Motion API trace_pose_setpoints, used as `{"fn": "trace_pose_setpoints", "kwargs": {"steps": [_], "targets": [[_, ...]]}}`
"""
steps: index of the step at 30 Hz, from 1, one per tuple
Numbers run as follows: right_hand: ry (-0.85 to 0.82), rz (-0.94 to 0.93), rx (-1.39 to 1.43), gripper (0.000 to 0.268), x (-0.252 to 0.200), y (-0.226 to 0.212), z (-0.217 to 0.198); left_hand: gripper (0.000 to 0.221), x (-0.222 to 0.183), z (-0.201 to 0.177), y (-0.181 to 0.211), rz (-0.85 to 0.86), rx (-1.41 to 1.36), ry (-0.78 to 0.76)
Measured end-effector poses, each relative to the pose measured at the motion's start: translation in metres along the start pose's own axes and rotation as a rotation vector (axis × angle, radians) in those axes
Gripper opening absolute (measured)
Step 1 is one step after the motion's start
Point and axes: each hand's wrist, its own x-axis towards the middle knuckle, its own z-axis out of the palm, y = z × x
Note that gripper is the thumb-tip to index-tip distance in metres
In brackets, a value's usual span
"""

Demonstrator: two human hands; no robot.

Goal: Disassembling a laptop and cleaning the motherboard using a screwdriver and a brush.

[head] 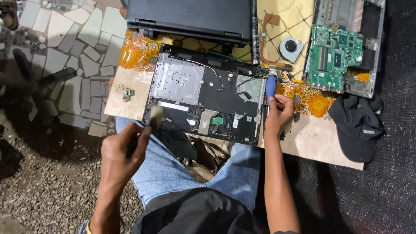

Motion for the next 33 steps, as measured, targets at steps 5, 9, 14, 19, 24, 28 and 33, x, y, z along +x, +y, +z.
{"fn": "trace_pose_setpoints", "kwargs": {"steps": [5,9,14,19,24,28,33], "targets": [[-0.003,-0.031,0.003,0.020,0.006,0.018,0.001,0.027,0.004,-0.006,0.006,-0.015,-0.010,0.171],[0.009,-0.044,-0.019,0.020,0.002,0.008,0.000,0.025,0.006,-0.011,-0.008,0.007,0.077,0.073],[0.021,-0.001,-0.024,0.020,0.002,0.006,0.002,0.033,0.006,-0.012,-0.033,-0.092,-0.253,0.323],[0.015,0.012,-0.048,0.020,0.001,0.005,0.002,0.021,0.038,0.000,-0.014,-0.093,-0.421,0.258],[0.020,0.022,-0.048,0.020,0.000,-0.001,0.001,0.025,0.084,0.031,-0.056,0.071,-0.422,0.256],[0.018,0.019,-0.049,0.019,0.000,0.000,0.001,0.034,0.103,0.056,-0.087,0.184,-0.159,0.262],[0.013,0.012,-0.052,0.020,0.003,0.006,0.002,0.039,0.082,0.057,-0.067,0.104,-0.028,0.198]]}}
